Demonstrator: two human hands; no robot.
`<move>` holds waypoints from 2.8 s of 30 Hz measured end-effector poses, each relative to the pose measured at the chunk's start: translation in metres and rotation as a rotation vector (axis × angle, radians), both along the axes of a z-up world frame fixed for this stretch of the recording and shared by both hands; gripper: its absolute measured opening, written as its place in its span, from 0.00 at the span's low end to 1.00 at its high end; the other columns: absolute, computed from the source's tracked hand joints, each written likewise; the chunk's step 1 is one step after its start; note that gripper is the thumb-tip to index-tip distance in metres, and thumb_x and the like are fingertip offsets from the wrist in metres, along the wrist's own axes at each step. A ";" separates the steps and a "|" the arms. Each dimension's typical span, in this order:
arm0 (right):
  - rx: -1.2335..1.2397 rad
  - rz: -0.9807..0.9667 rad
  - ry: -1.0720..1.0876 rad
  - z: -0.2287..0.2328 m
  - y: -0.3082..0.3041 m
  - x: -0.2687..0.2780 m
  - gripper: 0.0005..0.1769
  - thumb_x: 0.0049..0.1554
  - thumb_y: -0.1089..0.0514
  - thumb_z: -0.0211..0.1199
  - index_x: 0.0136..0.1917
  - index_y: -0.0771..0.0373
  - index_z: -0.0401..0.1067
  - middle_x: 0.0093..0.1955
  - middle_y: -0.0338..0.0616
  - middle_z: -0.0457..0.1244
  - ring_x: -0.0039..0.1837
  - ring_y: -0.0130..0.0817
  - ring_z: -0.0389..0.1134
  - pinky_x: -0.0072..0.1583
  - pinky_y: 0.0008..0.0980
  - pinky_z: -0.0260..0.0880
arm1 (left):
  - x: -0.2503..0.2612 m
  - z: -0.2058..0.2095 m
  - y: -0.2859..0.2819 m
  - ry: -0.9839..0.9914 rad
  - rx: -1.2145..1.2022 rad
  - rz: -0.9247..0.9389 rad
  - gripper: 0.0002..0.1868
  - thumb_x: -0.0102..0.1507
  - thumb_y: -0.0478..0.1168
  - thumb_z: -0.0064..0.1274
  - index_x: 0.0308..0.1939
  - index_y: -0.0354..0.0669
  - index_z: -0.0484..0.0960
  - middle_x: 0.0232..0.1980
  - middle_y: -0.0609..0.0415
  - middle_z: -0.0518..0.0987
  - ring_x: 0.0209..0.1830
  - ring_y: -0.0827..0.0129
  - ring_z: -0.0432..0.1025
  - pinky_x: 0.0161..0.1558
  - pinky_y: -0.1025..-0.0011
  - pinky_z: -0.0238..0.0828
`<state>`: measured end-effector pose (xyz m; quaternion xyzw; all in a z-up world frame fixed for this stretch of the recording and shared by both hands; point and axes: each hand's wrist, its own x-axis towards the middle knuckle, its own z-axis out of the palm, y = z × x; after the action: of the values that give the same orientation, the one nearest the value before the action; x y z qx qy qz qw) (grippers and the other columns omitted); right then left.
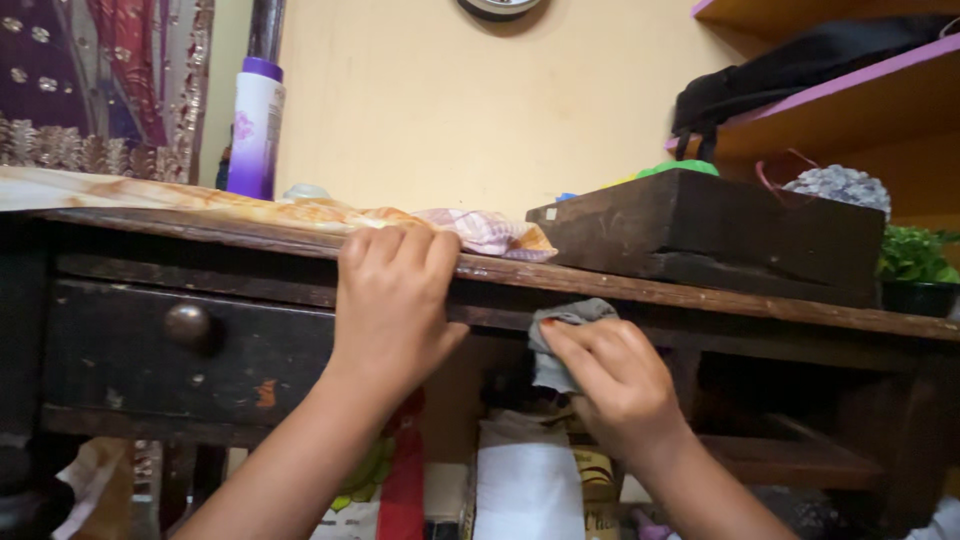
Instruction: The person wipes the underside and edges of a wooden table with a cloth. They then wring the cloth in a small container on the floor and resume wiping the table surface.
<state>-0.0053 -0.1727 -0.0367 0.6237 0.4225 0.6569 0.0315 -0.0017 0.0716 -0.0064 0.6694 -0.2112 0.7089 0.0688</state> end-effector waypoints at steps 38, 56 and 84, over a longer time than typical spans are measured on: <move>0.025 -0.174 -0.017 -0.001 -0.052 -0.008 0.32 0.35 0.75 0.63 0.56 0.66 0.77 0.53 0.50 0.70 0.54 0.47 0.71 0.58 0.44 0.73 | -0.001 0.020 0.009 0.010 0.227 0.008 0.27 0.34 0.45 0.71 0.32 0.44 0.77 0.35 0.52 0.78 0.38 0.55 0.75 0.43 0.58 0.68; -0.040 -0.210 0.043 0.008 -0.084 -0.017 0.37 0.28 0.73 0.63 0.56 0.68 0.76 0.53 0.51 0.70 0.53 0.48 0.70 0.55 0.43 0.72 | 0.000 0.018 0.005 0.102 0.177 0.015 0.22 0.36 0.41 0.69 0.30 0.43 0.77 0.31 0.50 0.79 0.36 0.52 0.76 0.40 0.56 0.69; 0.002 -0.171 0.052 0.007 -0.041 -0.019 0.36 0.29 0.72 0.65 0.56 0.68 0.76 0.50 0.50 0.69 0.50 0.49 0.70 0.53 0.43 0.71 | 0.001 0.011 -0.001 0.026 0.083 -0.001 0.21 0.36 0.36 0.65 0.32 0.45 0.75 0.33 0.51 0.77 0.39 0.54 0.74 0.43 0.58 0.66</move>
<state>-0.0245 -0.2135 -0.0292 0.6743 0.3678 0.6358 0.0759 -0.0012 0.0708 0.0048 0.6809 -0.2398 0.6906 0.0441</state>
